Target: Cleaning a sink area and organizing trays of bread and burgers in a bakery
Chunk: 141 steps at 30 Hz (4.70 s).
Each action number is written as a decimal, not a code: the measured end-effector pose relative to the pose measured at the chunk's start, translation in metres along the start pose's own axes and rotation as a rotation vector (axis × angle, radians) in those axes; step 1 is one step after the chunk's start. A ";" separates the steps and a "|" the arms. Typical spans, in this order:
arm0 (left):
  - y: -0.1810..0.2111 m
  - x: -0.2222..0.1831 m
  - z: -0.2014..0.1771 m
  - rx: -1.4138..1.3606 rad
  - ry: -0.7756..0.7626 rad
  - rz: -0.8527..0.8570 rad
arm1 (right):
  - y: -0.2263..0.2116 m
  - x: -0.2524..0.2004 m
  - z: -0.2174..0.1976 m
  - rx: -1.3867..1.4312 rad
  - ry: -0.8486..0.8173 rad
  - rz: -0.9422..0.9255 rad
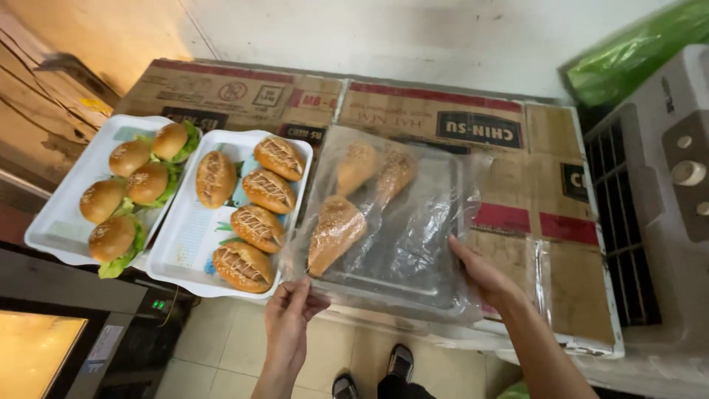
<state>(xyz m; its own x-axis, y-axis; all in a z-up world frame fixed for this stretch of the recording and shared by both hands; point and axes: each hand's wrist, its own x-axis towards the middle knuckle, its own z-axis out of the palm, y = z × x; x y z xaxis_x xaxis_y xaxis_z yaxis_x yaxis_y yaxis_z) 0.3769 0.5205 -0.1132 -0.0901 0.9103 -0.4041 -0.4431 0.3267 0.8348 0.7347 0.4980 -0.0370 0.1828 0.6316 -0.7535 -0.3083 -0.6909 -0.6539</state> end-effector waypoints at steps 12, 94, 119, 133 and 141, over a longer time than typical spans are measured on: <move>0.056 -0.023 -0.001 0.148 -0.128 0.335 | 0.030 0.055 -0.006 0.146 0.120 -0.159; 0.016 -0.141 -0.110 -0.170 0.210 -0.272 | -0.110 0.137 -0.136 0.605 0.378 -0.505; 0.084 -0.080 -0.114 -0.330 0.126 0.019 | 0.216 0.015 -0.229 -0.953 0.890 -0.571; -0.103 0.029 0.352 -0.292 -0.396 -0.376 | 0.352 -0.060 -0.213 -0.655 0.921 -0.741; -0.227 0.071 0.461 -0.229 -0.308 -0.417 | 0.335 -0.084 -0.235 -0.712 0.861 -0.678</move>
<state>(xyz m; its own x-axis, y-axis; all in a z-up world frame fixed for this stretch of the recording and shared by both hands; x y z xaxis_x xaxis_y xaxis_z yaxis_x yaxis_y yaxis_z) 0.8821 0.6278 -0.1595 0.3827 0.7596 -0.5259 -0.5708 0.6420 0.5119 0.8359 0.1310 -0.2092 0.7228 0.6822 0.1103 0.5906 -0.5269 -0.6112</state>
